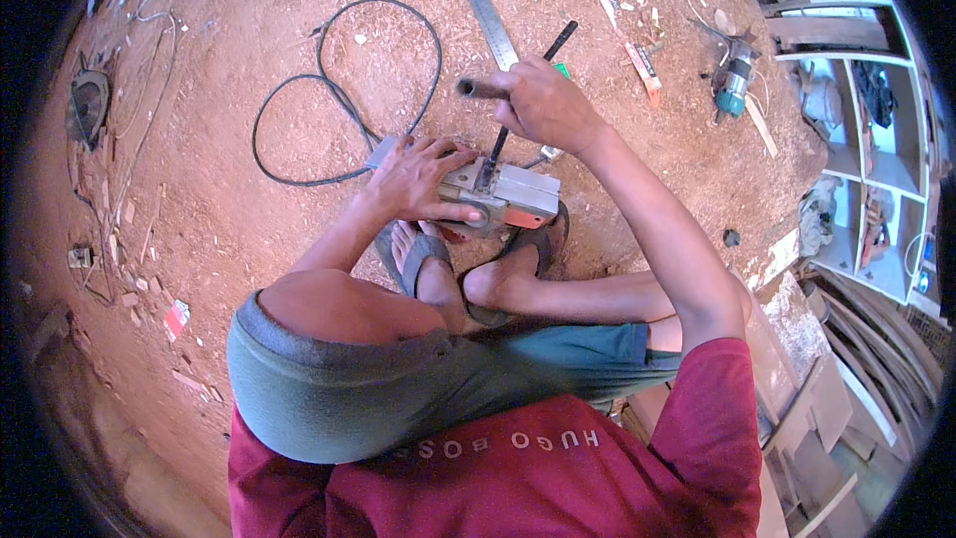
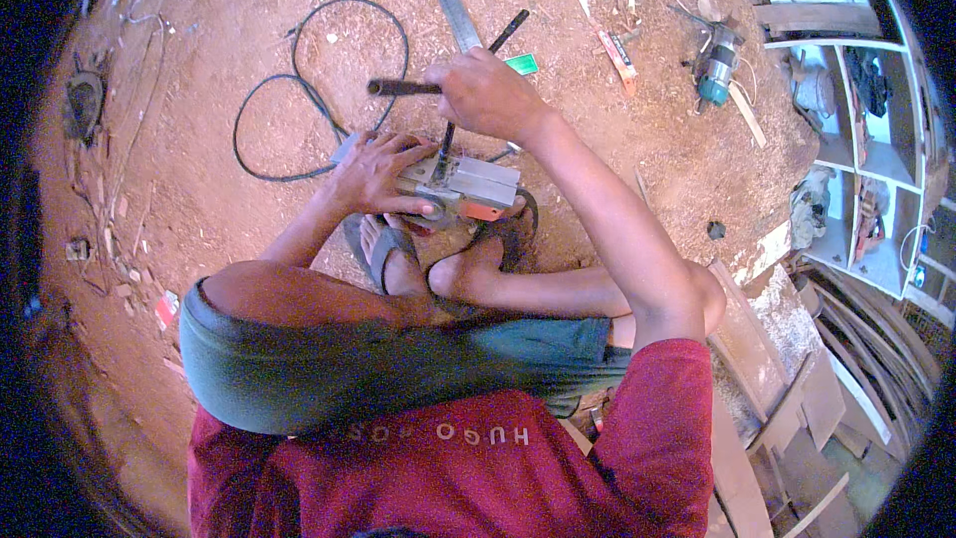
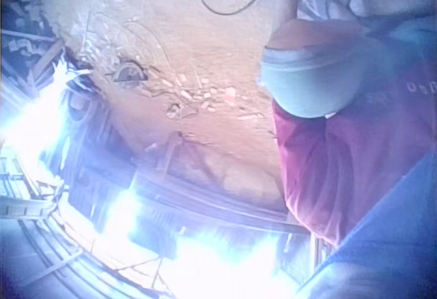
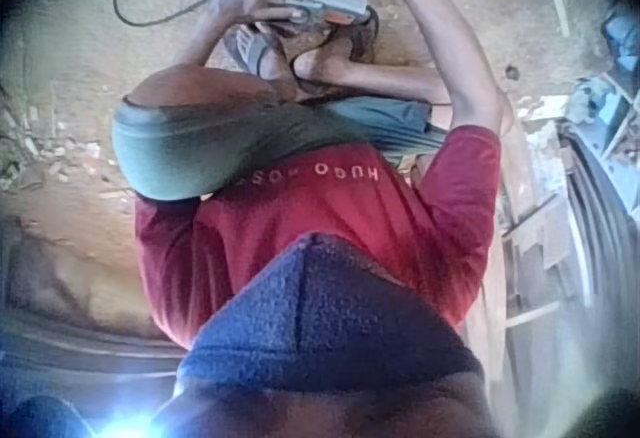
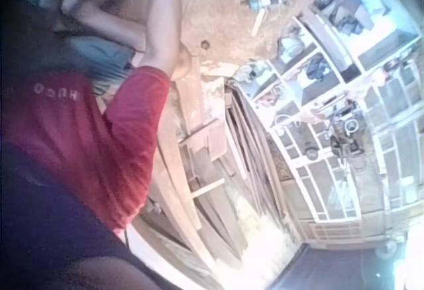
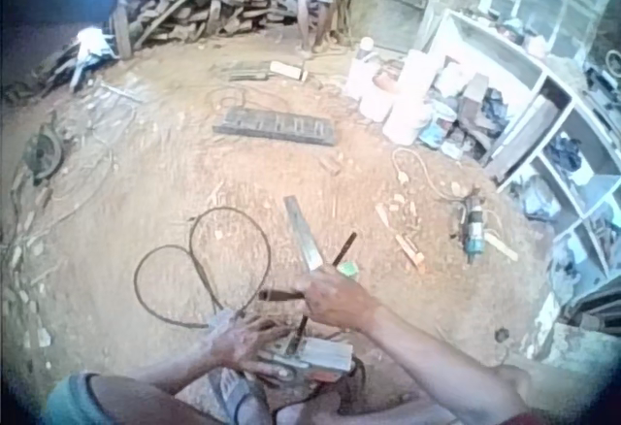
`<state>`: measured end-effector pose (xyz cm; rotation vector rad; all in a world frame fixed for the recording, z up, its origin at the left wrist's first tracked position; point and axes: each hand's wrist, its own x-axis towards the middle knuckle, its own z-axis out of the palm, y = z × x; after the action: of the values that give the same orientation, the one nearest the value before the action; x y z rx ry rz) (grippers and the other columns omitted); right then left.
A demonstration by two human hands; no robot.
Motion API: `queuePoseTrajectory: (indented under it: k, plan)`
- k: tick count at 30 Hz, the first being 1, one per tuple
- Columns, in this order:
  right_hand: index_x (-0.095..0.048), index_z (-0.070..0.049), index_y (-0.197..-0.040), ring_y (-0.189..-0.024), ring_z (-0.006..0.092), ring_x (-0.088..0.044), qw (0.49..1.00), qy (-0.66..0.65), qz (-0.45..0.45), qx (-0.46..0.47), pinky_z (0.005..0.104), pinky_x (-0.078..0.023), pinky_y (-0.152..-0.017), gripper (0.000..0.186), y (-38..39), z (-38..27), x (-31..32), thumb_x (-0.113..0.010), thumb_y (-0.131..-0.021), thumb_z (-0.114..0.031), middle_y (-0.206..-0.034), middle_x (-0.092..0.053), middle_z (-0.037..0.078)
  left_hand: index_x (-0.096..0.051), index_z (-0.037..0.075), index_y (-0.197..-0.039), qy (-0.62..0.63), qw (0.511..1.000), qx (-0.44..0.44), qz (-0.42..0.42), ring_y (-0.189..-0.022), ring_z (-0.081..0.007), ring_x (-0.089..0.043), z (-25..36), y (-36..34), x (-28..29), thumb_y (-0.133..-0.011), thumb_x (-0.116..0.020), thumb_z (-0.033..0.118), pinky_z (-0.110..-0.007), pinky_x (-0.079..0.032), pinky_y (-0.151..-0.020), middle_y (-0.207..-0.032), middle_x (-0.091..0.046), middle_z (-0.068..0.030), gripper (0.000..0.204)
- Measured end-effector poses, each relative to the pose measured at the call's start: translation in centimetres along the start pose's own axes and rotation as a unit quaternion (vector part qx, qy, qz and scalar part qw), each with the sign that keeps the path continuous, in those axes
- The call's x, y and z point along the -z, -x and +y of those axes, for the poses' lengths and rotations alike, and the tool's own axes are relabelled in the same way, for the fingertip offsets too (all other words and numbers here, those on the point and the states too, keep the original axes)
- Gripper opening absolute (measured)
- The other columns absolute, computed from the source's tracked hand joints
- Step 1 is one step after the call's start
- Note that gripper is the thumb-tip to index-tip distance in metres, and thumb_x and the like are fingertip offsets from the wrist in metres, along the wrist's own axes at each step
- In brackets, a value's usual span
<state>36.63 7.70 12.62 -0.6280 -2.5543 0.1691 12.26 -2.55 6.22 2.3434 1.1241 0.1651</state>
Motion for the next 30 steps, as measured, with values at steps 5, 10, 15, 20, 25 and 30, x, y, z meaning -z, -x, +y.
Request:
queuePoseTrajectory:
  k: [5, 10, 15, 20, 25, 30]
  plan:
    - [-0.05, -0.007, -0.121, -0.083, 0.034, -0.062, 0.999, -0.013, -0.043, 0.026, 0.0461, -0.051, -0.082, 0.045, 0.6, -0.1, -0.1, -0.073, -0.082, -0.01, -0.086, -0.06, 0.012, -0.061, 0.016, -0.144, -0.009, 1.0, -0.016, 0.003, -0.127, -0.0348, -0.058, 0.1, -0.2, 0.1, -0.067, -0.062, 0.092, -0.051, -0.043, -0.105, -0.134, -0.064, -0.0135, 0.108]
    - [-0.052, -0.005, -0.118, -0.085, 0.0342, -0.063, 1.0, -0.009, -0.018, 0.024, 0.0462, -0.052, -0.083, 0.042, 0.7, -0.1, -0.9, -0.073, -0.082, -0.01, -0.089, -0.061, 0.012, -0.061, 0.016, -0.144, -0.003, 1.0, -0.013, 0.011, -0.125, -0.0355, -0.059, 0.1, -0.1, 0.1, -0.067, -0.063, 0.092, -0.051, -0.043, -0.105, -0.133, -0.064, -0.0143, 0.108]
    - [-0.052, -0.004, -0.119, -0.087, 0.034, -0.065, 0.999, 0.01, -0.038, 0.005, 0.0449, -0.053, -0.082, 0.04, 0.3, -0.4, -0.5, -0.071, -0.084, -0.01, -0.091, -0.063, 0.013, -0.062, 0.015, -0.143, 0.005, 1.0, -0.01, 0.007, -0.124, -0.0359, -0.059, 0.0, -0.4, 0.0, -0.065, -0.064, 0.092, -0.051, -0.043, -0.103, -0.133, -0.064, -0.0145, 0.109]
    - [-0.053, -0.003, -0.12, -0.08, 0.0337, -0.07, 0.99, 0.069, -0.083, -0.087, 0.0446, -0.055, -0.08, 0.034, -1.0, -2.3, -0.3, -0.068, -0.091, -0.014, -0.081, -0.069, 0.015, -0.063, 0.015, -0.141, 0.001, 1.0, -0.011, 0.017, -0.124, -0.0359, -0.059, -0.2, -0.3, -0.3, -0.065, -0.065, 0.091, -0.051, -0.044, -0.102, -0.131, -0.065, -0.0153, 0.108]
    - [-0.055, -0.004, -0.12, -0.062, 0.0331, -0.07, 0.974, 0.143, -0.145, -0.103, 0.045, -0.056, -0.06, 0.03, -1.9, -2.9, 0.5, -0.064, -0.098, -0.024, -0.063, -0.067, 0.012, -0.064, 0.015, -0.14, 0.005, 1.0, -0.016, 0.023, -0.123, -0.0365, -0.06, -0.2, -0.2, -0.4, -0.066, -0.065, 0.091, -0.051, -0.045, -0.102, -0.13, -0.065, -0.0162, 0.106]
    - [-0.054, -0.005, -0.121, -0.054, 0.032, -0.07, 0.961, 0.192, -0.171, -0.105, 0.0434, -0.055, -0.05, 0.031, -2.3, -3.4, 0.8, -0.059, -0.102, -0.029, -0.058, -0.066, 0.01, -0.065, 0.015, -0.139, 0.008, 0.999, -0.013, 0.036, -0.12, -0.0376, -0.061, 0.1, -0.1, 0.0, -0.068, -0.067, 0.087, -0.051, -0.046, -0.102, -0.126, -0.065, -0.0161, 0.101]
